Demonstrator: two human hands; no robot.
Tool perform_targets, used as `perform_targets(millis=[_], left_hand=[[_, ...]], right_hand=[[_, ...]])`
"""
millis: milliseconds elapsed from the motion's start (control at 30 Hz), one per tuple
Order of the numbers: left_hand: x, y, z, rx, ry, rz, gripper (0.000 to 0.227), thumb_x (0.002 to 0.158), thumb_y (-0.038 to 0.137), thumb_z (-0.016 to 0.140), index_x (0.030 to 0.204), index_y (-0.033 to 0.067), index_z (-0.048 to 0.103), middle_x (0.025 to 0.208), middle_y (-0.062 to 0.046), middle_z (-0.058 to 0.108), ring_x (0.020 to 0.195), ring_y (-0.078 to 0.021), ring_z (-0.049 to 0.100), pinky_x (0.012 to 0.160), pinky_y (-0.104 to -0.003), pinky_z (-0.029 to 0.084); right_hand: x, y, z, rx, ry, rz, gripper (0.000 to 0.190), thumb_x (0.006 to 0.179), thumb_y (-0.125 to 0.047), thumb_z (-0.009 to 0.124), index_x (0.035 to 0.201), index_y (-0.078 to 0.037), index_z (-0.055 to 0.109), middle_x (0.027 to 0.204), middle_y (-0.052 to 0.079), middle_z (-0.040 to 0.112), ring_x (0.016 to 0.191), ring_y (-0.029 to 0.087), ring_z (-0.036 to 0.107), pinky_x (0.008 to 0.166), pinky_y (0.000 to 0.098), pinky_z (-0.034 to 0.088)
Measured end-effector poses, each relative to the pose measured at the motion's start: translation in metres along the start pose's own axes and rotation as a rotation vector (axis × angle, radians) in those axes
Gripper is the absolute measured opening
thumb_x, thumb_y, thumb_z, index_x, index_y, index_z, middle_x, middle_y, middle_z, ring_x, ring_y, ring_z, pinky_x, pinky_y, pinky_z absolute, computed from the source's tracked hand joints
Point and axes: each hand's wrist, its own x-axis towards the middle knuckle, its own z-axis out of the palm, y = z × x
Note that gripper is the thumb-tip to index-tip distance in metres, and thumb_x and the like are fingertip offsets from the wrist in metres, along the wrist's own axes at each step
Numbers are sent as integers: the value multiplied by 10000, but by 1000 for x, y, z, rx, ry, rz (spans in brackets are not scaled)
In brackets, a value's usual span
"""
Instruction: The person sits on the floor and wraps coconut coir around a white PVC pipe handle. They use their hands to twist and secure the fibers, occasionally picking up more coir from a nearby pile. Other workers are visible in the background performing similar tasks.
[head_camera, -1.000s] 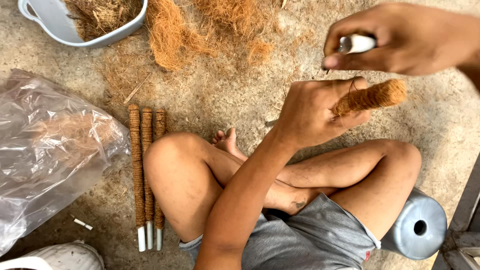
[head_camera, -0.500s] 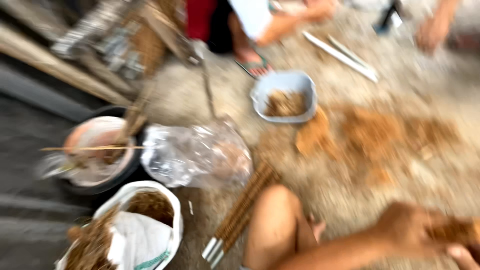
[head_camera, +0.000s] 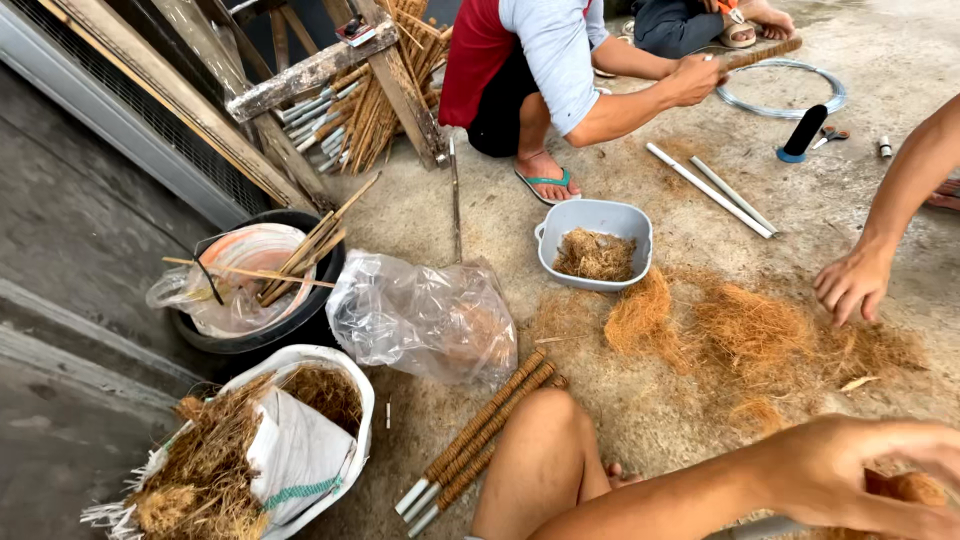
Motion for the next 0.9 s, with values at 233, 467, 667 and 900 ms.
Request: perform_targets(millis=[233,467,667,900], left_hand=[[-1,6,28,-77,21,-286,487,1004,522,650,1185,76,720,763,-103,759,488,-131,681,472,-300,601],[-19,69,33,49,121,-96,216,1052,199,650,895,82,742,1121,-43,757,1076,-52,706,952,-282,606],[-8,101,33,193,268,-150,289,1013,333,657,859,92,700,595,39,583,493,-46,481,442,-266,355],[-9,95,29,173,258,-72,232,1030,316,680,929,108,684,553,59,561,454,-22,441,458,-259,309]], right_hand=[[-8,-1,16,75,2,-30,194,1062,-124,600,1061,52,682,686,2,536,597,63,468,540,233,372],[-99,-28,-11,240,182,-37,189,1062,-106,604,1028,64,680,683,4,538,600,60,470,549,232,372],[-96,-89,-23,529,208,42,336,1104,-145,548,785,-61,486,647,-21,475,527,62,409,466,233,327],[-66,-106,-44,432,73,115,400,1116,-186,539,738,-58,534,558,-44,382,458,63,335,424,259,271]])
